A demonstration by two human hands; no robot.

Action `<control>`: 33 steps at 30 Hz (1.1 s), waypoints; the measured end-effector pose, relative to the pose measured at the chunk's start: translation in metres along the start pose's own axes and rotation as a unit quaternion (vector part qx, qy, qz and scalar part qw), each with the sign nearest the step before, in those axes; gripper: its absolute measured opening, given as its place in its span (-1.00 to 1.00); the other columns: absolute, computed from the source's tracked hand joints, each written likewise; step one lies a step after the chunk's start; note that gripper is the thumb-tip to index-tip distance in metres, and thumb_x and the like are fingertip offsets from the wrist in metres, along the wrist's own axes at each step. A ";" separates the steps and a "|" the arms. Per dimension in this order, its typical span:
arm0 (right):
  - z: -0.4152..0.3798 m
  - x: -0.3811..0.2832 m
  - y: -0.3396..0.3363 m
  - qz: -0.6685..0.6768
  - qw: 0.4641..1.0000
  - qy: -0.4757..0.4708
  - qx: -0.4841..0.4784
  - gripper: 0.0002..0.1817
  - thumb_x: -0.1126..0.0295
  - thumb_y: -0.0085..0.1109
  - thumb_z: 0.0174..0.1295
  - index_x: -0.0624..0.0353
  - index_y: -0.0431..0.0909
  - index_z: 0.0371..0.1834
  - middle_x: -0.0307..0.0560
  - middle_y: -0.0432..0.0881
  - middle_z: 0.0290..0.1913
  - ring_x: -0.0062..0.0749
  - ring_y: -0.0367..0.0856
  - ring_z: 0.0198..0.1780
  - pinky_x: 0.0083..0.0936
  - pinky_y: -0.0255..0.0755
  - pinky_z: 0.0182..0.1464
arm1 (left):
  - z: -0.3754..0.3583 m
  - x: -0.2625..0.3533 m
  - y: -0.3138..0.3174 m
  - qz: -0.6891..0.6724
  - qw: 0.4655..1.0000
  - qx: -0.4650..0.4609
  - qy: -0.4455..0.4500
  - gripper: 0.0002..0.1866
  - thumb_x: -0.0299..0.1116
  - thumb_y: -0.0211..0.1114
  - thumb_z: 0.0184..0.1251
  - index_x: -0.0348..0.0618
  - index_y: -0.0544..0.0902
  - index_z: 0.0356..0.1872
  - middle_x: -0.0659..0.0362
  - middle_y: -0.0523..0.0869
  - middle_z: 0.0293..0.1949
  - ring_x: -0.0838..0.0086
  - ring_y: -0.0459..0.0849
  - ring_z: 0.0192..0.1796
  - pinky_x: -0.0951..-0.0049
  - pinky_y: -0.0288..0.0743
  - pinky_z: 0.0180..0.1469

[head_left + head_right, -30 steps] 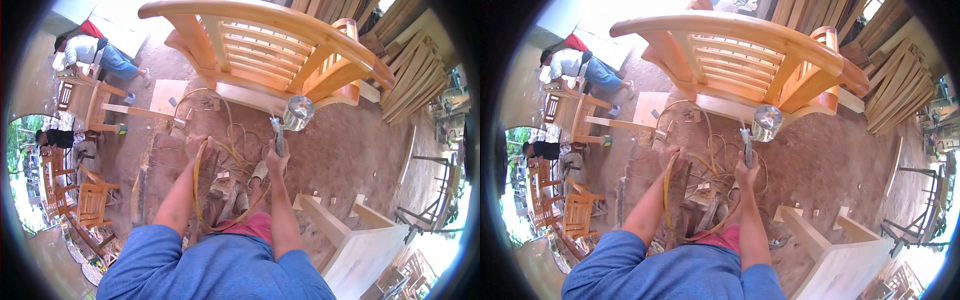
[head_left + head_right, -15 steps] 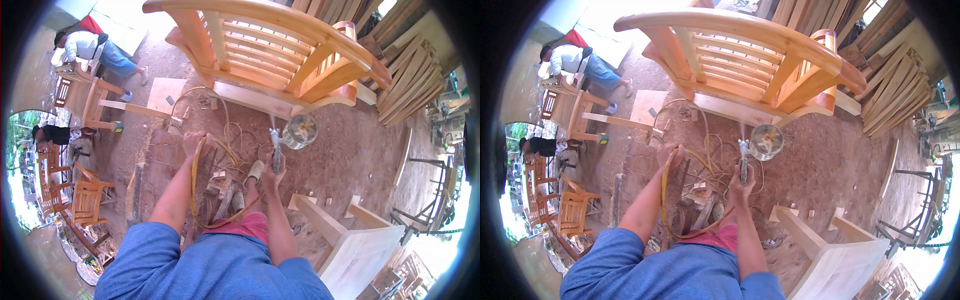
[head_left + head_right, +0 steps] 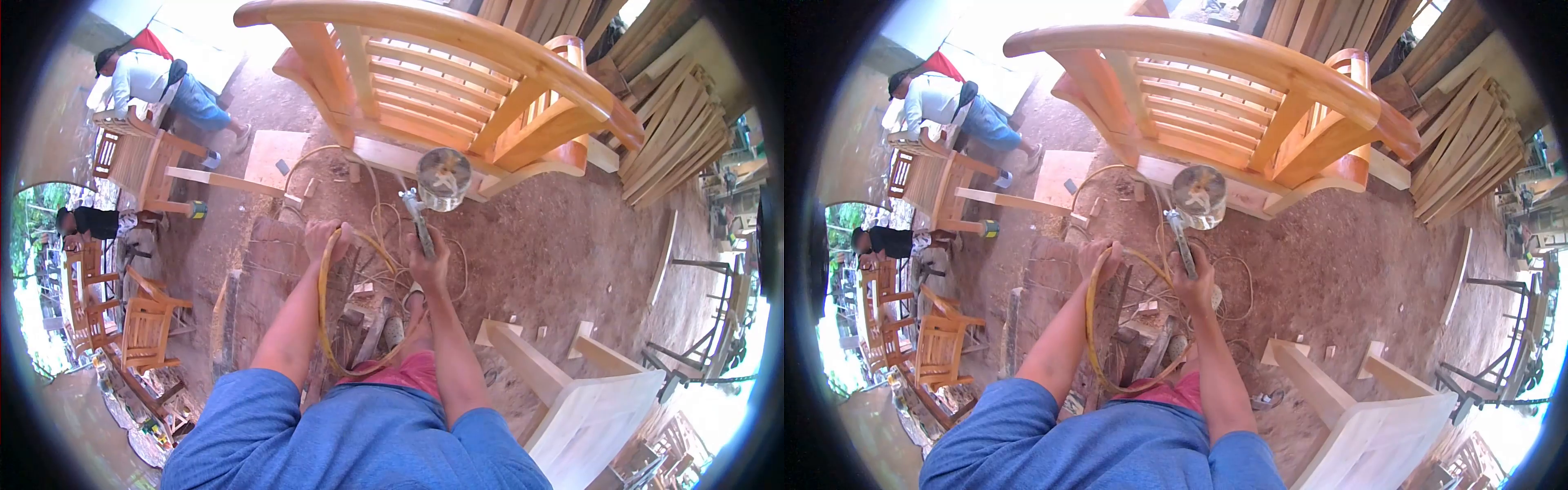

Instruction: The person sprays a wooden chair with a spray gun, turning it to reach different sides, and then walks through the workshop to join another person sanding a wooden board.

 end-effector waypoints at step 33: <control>-0.009 -0.032 -0.002 -0.026 0.999 -0.012 -0.030 -0.78 0.46 0.26 0.29 0.27 0.55 -0.05 -0.20 0.62 -0.37 -0.64 0.52 -0.35 -0.59 0.44 -0.29 | 0.000 0.001 0.002 -0.033 0.999 0.001 -0.026 -0.60 -0.05 0.08 0.23 -0.09 0.71 -0.56 -0.02 0.73 -0.50 0.09 0.72 -0.35 0.08 0.39 0.01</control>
Point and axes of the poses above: each hand's wrist, its own z-axis towards the middle knuckle, its own y-axis out of the palm, x = y × z, the point moved 8 cm from there along z, towards the middle knuckle
